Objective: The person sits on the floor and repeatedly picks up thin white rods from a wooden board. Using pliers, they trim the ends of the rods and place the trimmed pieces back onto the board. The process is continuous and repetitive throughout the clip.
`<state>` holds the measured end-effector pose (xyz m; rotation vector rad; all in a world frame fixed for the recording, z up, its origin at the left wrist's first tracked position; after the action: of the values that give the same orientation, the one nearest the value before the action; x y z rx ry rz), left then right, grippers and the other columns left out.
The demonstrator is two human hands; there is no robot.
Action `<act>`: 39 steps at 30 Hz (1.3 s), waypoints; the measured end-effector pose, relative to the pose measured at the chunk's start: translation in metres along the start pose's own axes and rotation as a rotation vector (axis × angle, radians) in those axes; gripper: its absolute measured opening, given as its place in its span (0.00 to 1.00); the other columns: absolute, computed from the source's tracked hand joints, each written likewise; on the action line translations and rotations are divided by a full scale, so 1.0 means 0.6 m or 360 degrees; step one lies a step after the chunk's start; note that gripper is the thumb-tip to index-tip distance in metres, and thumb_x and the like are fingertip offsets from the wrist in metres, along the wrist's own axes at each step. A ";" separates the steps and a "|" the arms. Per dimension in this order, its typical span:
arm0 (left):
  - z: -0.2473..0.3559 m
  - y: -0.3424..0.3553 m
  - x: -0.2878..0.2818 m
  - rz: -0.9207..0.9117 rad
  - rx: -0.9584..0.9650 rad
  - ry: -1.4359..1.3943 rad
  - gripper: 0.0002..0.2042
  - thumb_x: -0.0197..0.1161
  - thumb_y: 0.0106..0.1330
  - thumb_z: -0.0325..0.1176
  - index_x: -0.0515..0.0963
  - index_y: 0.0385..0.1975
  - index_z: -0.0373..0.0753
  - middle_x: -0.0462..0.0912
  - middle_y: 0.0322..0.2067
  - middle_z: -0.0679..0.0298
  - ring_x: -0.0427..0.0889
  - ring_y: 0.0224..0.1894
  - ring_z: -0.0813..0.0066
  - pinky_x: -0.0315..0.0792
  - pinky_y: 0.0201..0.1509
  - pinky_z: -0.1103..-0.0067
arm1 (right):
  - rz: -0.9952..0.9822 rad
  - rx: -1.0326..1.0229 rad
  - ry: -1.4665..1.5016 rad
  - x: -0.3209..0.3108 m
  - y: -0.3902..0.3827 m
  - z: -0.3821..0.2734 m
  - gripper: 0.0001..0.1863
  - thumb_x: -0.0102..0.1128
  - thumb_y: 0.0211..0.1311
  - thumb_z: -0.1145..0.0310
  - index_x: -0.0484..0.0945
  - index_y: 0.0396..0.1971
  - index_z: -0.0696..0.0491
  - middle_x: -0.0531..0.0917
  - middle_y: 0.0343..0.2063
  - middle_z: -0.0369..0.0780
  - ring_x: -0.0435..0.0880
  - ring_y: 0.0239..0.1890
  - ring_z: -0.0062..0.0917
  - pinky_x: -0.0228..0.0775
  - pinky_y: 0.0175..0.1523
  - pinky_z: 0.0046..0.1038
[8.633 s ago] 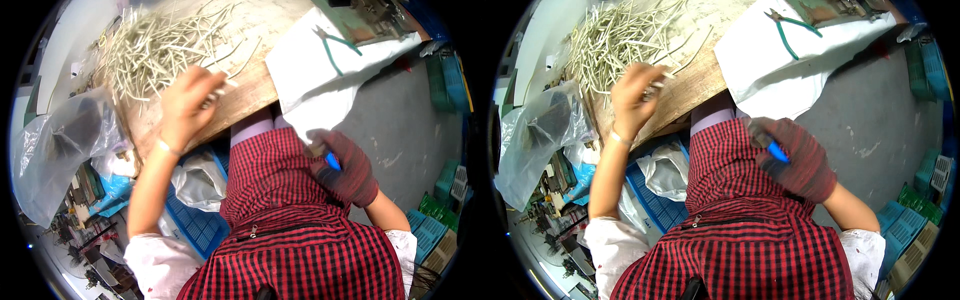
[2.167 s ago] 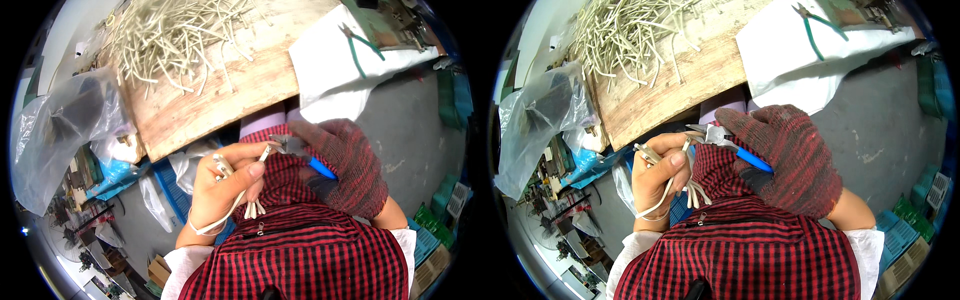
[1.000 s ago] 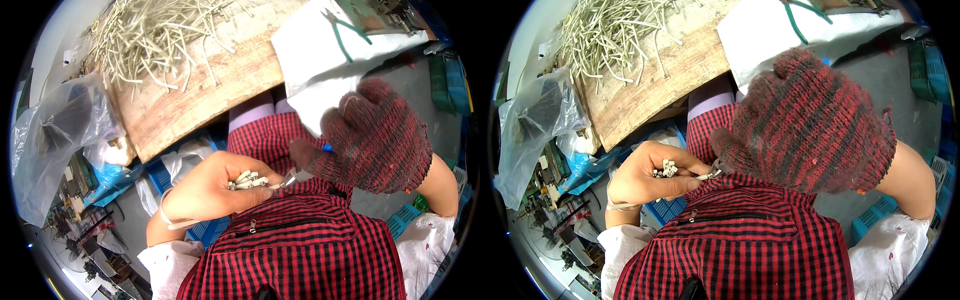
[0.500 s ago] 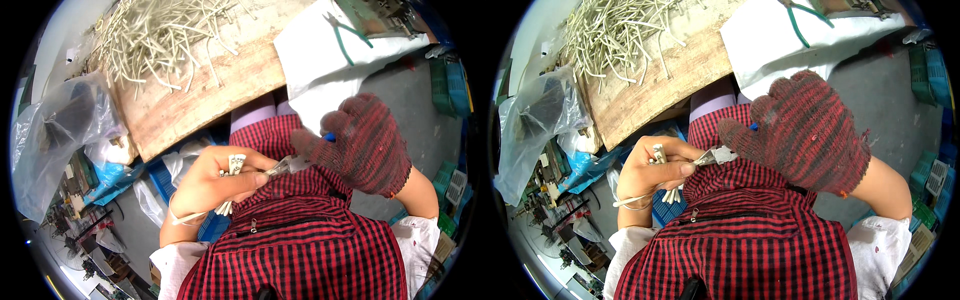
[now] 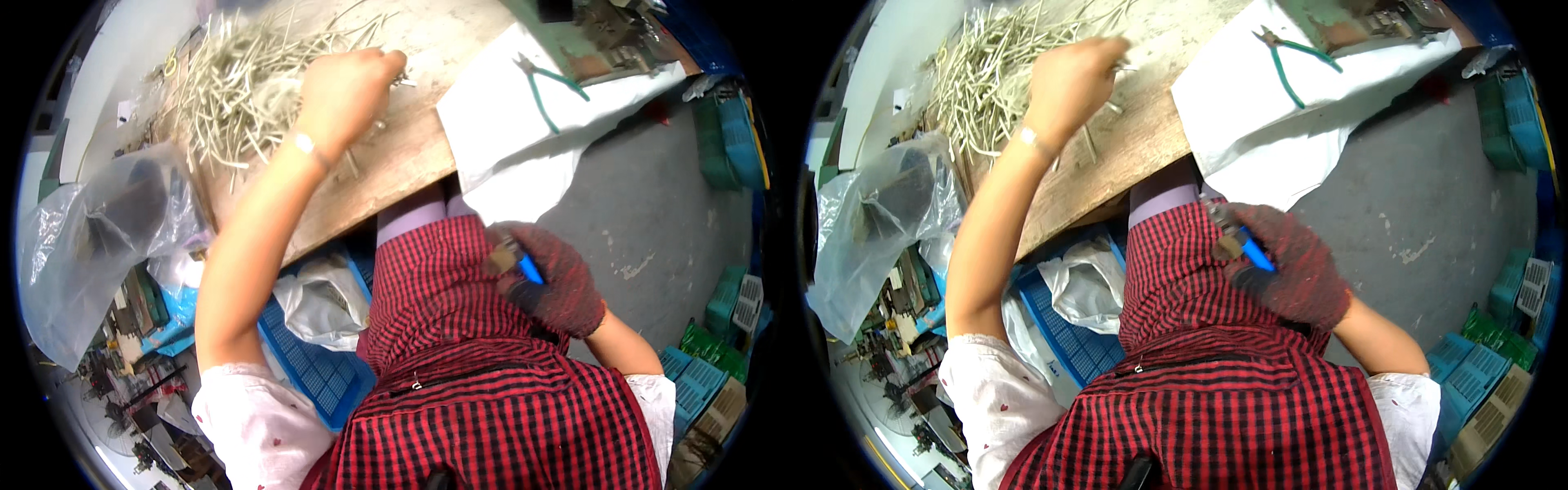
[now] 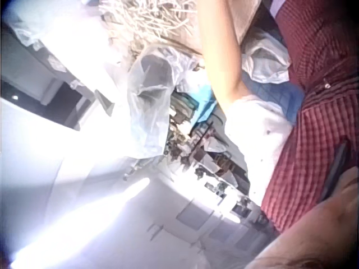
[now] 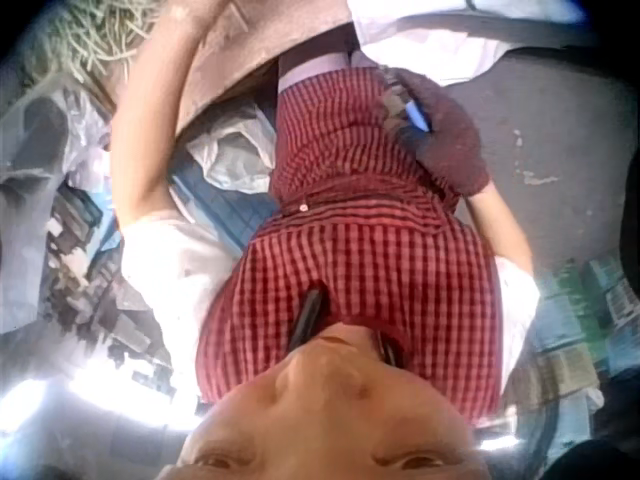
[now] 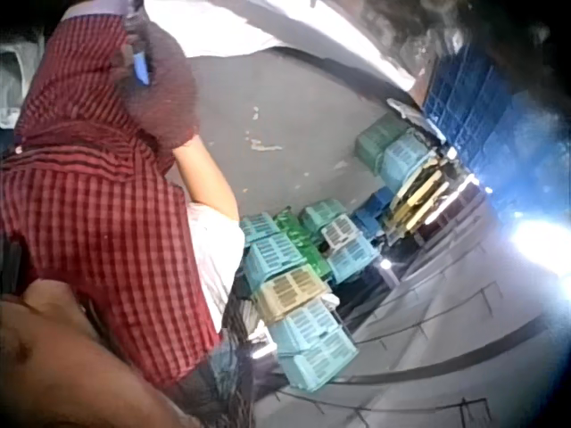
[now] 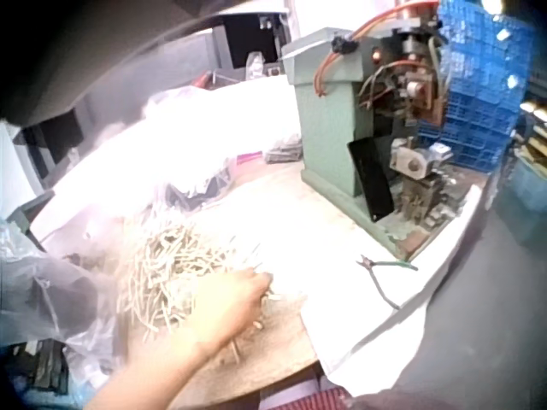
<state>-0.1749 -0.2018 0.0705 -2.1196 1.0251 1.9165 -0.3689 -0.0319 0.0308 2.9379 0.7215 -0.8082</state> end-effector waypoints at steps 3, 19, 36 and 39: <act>-0.020 0.045 0.118 -0.0306 0.0318 0.0257 0.06 0.58 0.59 0.28 0.80 0.33 0.45 0.82 0.25 0.66 0.82 0.23 0.71 0.75 0.24 0.75 | -0.0129 0.0018 0.0167 0.014 0.010 -0.026 0.25 0.64 0.53 0.74 0.73 0.54 0.56 0.81 0.40 0.43 0.82 0.42 0.31 0.74 0.48 0.31; 0.140 -0.230 -0.075 0.0021 -0.1564 -0.3250 0.17 0.57 0.65 0.22 0.70 0.53 0.25 0.72 0.21 0.67 0.68 0.19 0.82 0.62 0.22 0.85 | -0.0012 -0.0344 -0.0324 -0.015 0.054 -0.077 0.33 0.63 0.47 0.76 0.71 0.59 0.49 0.80 0.32 0.41 0.80 0.32 0.35 0.75 0.39 0.34; 0.164 -0.258 -0.090 -0.1191 -0.1697 -0.3209 0.18 0.59 0.44 0.13 0.79 0.40 0.19 0.81 0.19 0.57 0.67 0.12 0.86 0.57 0.15 0.88 | -0.0104 -0.1040 -0.1337 -0.043 0.048 -0.143 0.22 0.68 0.42 0.62 0.82 0.43 0.35 0.77 0.22 0.32 0.75 0.22 0.22 0.66 0.28 0.29; 0.168 -0.258 -0.090 -0.1301 -0.1680 -0.3207 0.17 0.60 0.45 0.13 0.81 0.39 0.22 0.81 0.21 0.59 0.68 0.13 0.86 0.57 0.15 0.88 | -0.0131 -0.1232 -0.1554 -0.039 0.043 -0.141 0.20 0.67 0.43 0.61 0.82 0.41 0.32 0.77 0.22 0.29 0.74 0.23 0.20 0.65 0.29 0.28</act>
<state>-0.1758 -0.0110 0.0455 0.3254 -1.1198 2.4869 -0.3348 -0.0539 0.1125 1.5713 0.7806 -1.3782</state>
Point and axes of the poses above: each hand's wrist, its own y-axis towards the middle knuckle, its own x-axis out of the palm, z = x × y, the point moved 8 cm from there along y, towards the middle knuckle
